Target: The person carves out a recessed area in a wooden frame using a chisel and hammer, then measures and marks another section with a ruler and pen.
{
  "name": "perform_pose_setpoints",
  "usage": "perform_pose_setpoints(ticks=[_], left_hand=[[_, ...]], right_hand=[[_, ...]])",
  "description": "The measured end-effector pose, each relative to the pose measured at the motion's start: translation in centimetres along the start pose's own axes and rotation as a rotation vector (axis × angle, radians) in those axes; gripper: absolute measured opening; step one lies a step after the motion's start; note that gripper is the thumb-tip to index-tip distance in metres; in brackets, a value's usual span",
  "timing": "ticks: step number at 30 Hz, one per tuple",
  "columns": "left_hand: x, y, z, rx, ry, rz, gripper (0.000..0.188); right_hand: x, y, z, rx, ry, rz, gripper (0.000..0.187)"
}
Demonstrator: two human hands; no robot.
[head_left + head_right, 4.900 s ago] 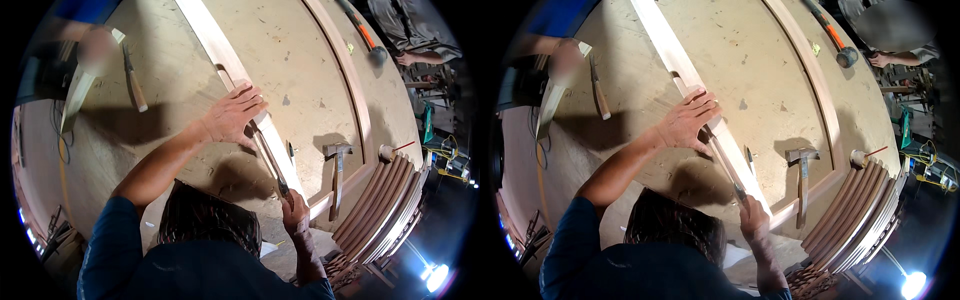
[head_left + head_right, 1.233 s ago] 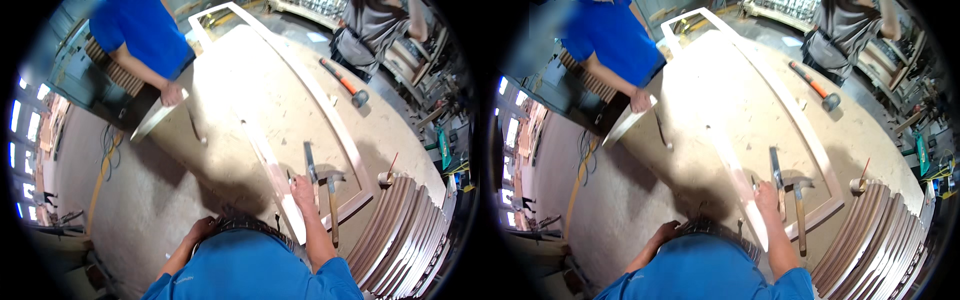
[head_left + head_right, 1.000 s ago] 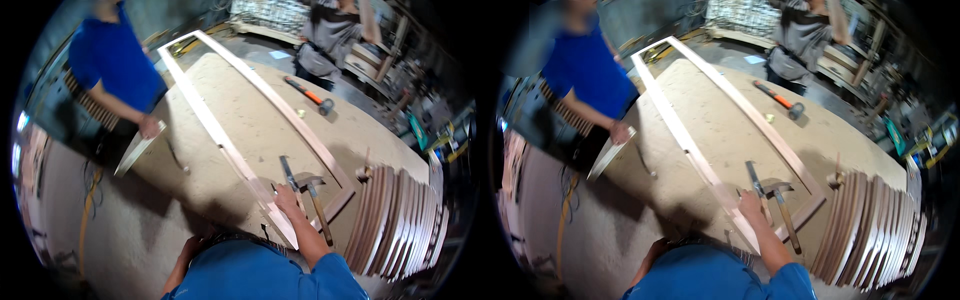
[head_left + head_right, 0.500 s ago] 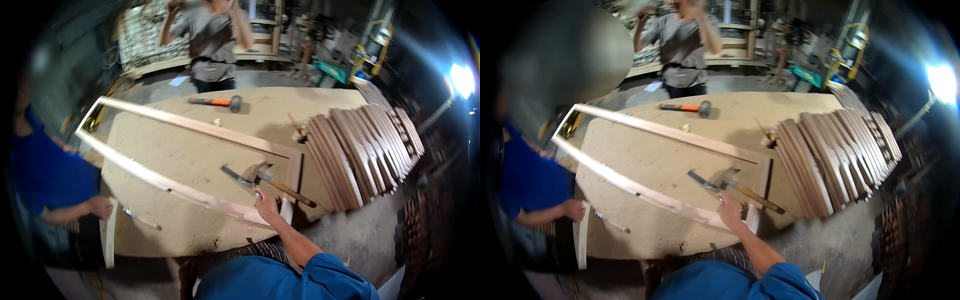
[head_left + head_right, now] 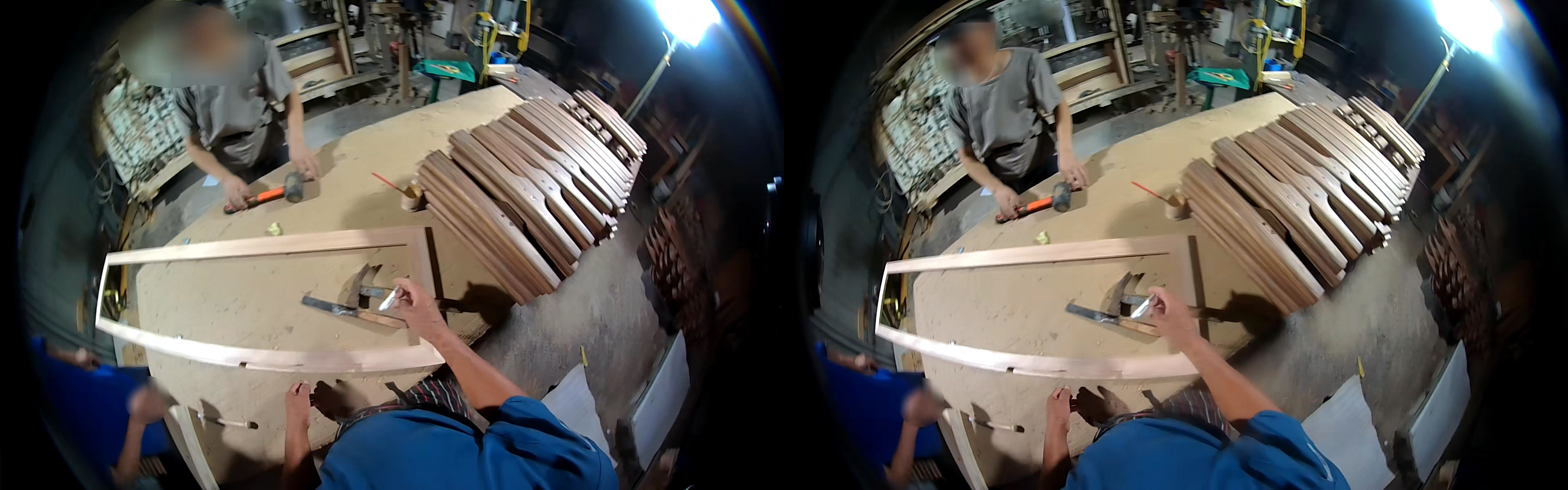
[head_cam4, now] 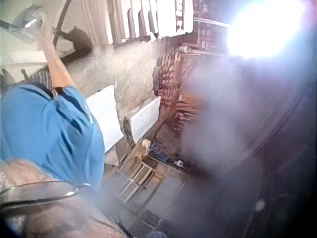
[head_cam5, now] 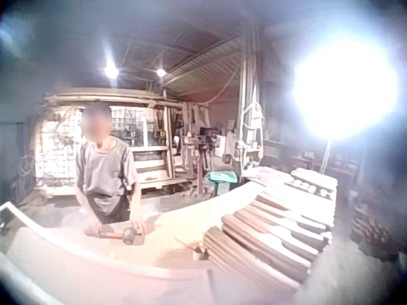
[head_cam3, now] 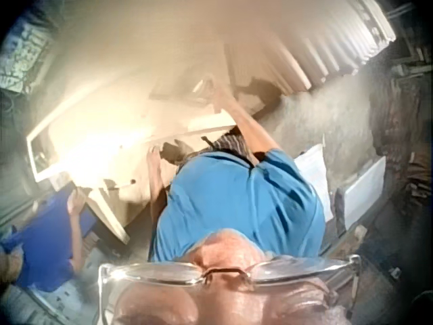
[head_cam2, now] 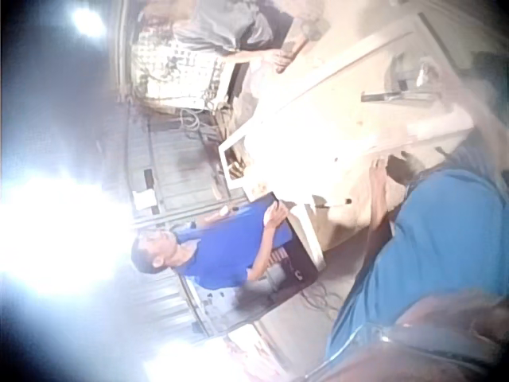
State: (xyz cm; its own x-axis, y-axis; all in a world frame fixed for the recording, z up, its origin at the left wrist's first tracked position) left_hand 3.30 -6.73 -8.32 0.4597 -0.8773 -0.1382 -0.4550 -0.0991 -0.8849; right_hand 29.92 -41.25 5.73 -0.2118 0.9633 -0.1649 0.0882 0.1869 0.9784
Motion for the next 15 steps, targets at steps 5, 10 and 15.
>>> perform_pose_setpoints(ticks=[5, 10, 15], left_hand=[[0.6, 0.8, 2.8, -0.181, -0.146, -0.128, 0.026], [1.0, 1.0, 3.0, -0.283, -0.197, -0.167, 0.027], [0.2, 2.0, 3.0, -0.258, -0.258, -0.251, 0.027]], right_hand=[[-0.8, 1.0, 1.0, 0.048, 0.023, 0.147, 0.013], [-2.7, -1.9, 3.3, 0.156, 0.071, 0.344, 0.018], [-2.9, -2.0, 6.1, 0.183, 0.085, 0.101, 0.022]])
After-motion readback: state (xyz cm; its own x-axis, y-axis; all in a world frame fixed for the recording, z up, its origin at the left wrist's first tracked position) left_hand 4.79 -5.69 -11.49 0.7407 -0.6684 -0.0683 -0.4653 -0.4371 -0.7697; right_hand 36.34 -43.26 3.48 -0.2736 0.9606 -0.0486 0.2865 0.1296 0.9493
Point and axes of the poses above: each hand's wrist, its own z-axis towards the middle knuckle, its own x-axis out of the palm, y = z × x, the point moved 8 cm from there along z, towards the middle knuckle, and after that the axes turned 9 degrees about x, right-handed, at the moved point
